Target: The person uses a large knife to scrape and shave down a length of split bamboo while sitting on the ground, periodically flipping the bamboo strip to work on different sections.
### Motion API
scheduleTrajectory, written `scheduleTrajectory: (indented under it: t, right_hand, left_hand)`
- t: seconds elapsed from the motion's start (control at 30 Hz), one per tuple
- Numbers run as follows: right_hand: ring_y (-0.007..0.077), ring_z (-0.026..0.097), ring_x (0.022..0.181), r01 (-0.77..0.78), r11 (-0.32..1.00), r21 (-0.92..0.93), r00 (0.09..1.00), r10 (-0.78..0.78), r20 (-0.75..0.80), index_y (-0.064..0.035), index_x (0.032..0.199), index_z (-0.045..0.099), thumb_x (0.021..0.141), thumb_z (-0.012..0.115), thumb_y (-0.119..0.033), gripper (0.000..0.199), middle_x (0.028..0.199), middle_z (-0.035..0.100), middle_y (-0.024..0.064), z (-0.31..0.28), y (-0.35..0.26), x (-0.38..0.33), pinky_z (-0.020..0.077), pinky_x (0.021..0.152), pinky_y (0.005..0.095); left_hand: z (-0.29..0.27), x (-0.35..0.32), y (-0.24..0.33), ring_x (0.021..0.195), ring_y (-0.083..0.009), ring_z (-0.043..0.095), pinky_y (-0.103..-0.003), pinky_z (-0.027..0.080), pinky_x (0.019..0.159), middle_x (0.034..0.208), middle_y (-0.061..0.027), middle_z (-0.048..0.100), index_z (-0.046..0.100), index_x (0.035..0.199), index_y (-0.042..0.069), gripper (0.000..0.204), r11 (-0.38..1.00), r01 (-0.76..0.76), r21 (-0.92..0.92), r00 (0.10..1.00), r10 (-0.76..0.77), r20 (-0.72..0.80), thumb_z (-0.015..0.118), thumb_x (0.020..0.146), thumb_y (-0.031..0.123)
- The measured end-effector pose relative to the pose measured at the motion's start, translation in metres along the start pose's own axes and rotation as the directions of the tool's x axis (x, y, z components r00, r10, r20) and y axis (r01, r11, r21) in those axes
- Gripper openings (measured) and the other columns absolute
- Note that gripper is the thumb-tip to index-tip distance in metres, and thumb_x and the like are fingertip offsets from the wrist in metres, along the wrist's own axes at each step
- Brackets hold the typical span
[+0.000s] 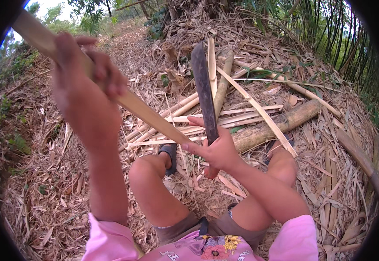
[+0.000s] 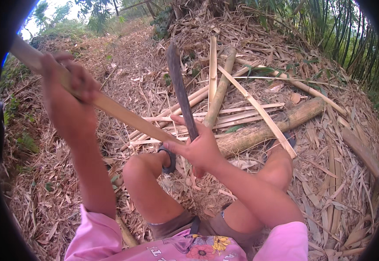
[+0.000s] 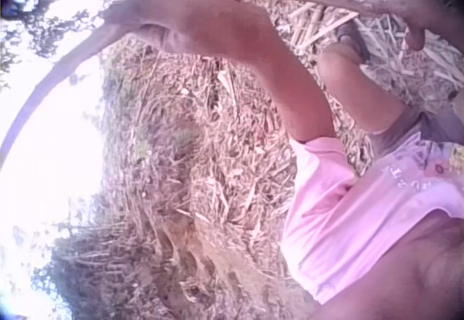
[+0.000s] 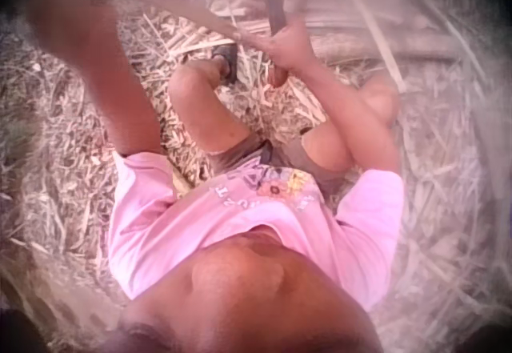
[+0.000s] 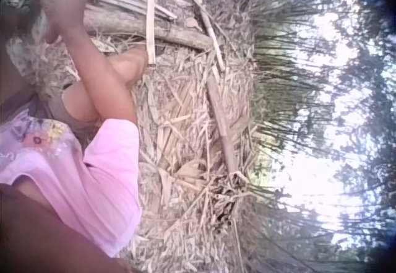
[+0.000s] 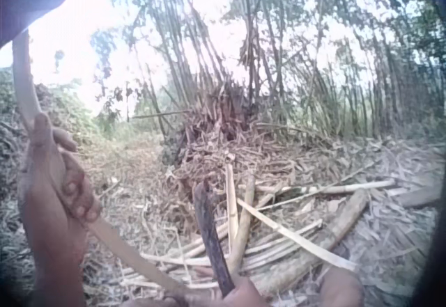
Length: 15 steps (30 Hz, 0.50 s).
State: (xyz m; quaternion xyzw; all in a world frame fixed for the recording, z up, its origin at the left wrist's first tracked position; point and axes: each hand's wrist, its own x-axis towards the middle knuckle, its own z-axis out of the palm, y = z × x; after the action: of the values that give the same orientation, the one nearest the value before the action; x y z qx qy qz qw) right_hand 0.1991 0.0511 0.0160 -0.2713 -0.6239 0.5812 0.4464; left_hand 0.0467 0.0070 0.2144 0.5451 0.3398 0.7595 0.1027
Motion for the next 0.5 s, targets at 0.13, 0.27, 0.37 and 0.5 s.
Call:
scheduleTrajectory:
  t: [0.13, 0.27, 0.37, 0.5]
  right_hand:
    - [0.0006, 0.048, 0.058, 0.023, 0.999, 0.039, 0.998, -0.025, 0.060, -0.0045, 0.121, 0.063, 0.074, 0.087, -0.020, 0.055, 0.076, 0.059, -0.0030, 0.017, 0.006, -0.001, 0.0419, 0.055, 0.0200]
    - [0.0065, 0.055, 0.064, -0.130, 0.967, -0.218, 0.991, 0.134, 0.003, -0.0006, 0.092, 0.066, 0.071, 0.089, -0.022, 0.038, 0.069, 0.060, -0.0011, 0.019, 0.035, 0.004, 0.0474, 0.060, 0.0259]
    - [0.0174, 0.067, 0.073, -0.282, 0.901, -0.329, 0.955, 0.295, -0.010, 0.0001, 0.095, 0.067, 0.068, 0.087, -0.025, 0.042, 0.079, 0.070, 0.0104, 0.011, 0.052, 0.015, 0.0541, 0.071, 0.0328]
    - [0.0164, 0.066, 0.071, -0.302, 0.854, -0.423, 0.933, 0.356, 0.054, -0.0024, 0.089, 0.069, 0.064, 0.089, -0.023, 0.038, 0.077, 0.069, 0.0082, 0.017, 0.073, 0.023, 0.0530, 0.069, 0.0315]
  left_hand:
    - [-0.004, -0.056, -0.042, 0.049, -0.0078, 0.039, -0.025, 0.037, 0.046, 0.062, 0.0026, 0.040, 0.052, 0.097, 0.009, 0.037, 0.984, 0.099, -0.145, 0.969, -0.128, -0.209, 0.044, 0.104, 0.045]
    - [-0.038, -0.088, -0.078, 0.081, -0.0221, 0.060, -0.039, 0.052, 0.077, 0.088, -0.0114, 0.056, 0.050, 0.115, 0.005, 0.060, 1.000, 0.012, 0.024, 0.996, -0.009, -0.091, 0.040, 0.099, 0.061]
    - [-0.069, -0.076, -0.056, 0.125, -0.0373, 0.048, -0.054, 0.037, 0.109, 0.133, -0.0259, 0.045, 0.027, 0.143, -0.001, 0.101, 0.987, -0.132, -0.094, 0.978, 0.114, -0.174, 0.046, 0.084, 0.079]
    - [-0.124, -0.045, 0.010, 0.133, -0.0384, 0.041, -0.055, 0.035, 0.111, 0.143, -0.0262, 0.036, 0.019, 0.147, -0.007, 0.113, 0.960, -0.172, -0.223, 0.974, 0.131, -0.186, 0.056, 0.080, 0.076]
